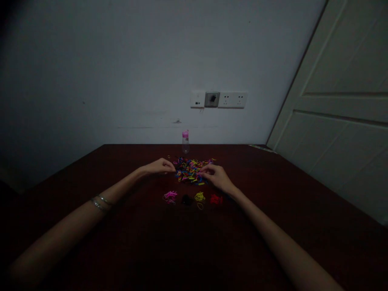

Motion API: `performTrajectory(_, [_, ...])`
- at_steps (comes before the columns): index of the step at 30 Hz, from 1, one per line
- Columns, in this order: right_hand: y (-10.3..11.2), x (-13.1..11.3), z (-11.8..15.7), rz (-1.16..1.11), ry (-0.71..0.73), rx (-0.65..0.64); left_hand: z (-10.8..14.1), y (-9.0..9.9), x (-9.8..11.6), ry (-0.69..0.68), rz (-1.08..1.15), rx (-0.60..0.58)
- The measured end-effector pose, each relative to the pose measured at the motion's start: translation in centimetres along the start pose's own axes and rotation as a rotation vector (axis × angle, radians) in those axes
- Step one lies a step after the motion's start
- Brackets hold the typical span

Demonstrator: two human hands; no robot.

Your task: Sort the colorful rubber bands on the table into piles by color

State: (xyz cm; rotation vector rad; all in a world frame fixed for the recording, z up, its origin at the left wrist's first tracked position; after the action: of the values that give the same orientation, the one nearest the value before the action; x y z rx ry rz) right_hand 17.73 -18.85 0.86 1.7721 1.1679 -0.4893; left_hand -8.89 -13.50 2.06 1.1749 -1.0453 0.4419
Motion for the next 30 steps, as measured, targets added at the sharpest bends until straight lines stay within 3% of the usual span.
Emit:
performTrajectory(3, [-1.3,-1.5,0.4,0.021,0.088,-0.053,-1.0,0.9,-2.0,0.048,0.167,0.243])
performTrajectory(6, [-3.0,-3.4,1.0,0.019,0.189,-0.156,-1.6,1.6,-3.8,0.068,0.367,0.362])
performTrajectory(11, [-5.4,-5.5,1.6,0.078,0.283,-0.301,-1.7,2.1,-5.2,0.106,0.454,0.432])
performTrajectory(18, [-6.9,-7.2,2.0,0.208,0.444,-0.403,-1.4,1.7,-4.7,0.112,0.354,0.421])
performTrajectory(24, [-4.4,-6.6,1.1,0.168,0.388,-0.324,-1.4,1.9,-4.5,0.127,0.394,0.389])
performTrajectory(30, [0.6,-2.8,-0.7,0.200,0.286,-0.112,-1.7,1.7,-4.0,0.137,0.461,0.393])
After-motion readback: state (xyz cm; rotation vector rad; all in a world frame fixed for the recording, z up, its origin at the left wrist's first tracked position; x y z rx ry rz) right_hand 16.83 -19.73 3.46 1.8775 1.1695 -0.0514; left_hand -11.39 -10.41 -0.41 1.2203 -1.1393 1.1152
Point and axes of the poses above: each hand's wrist, its own z-axis away from the middle knuckle, its own y-axis out of the back of the hand, x = y × z, the point moved 2 cm from there along -z, towards the middle knuckle, and after that the axes turned 9 degrees about x, right-handed, at the moved point
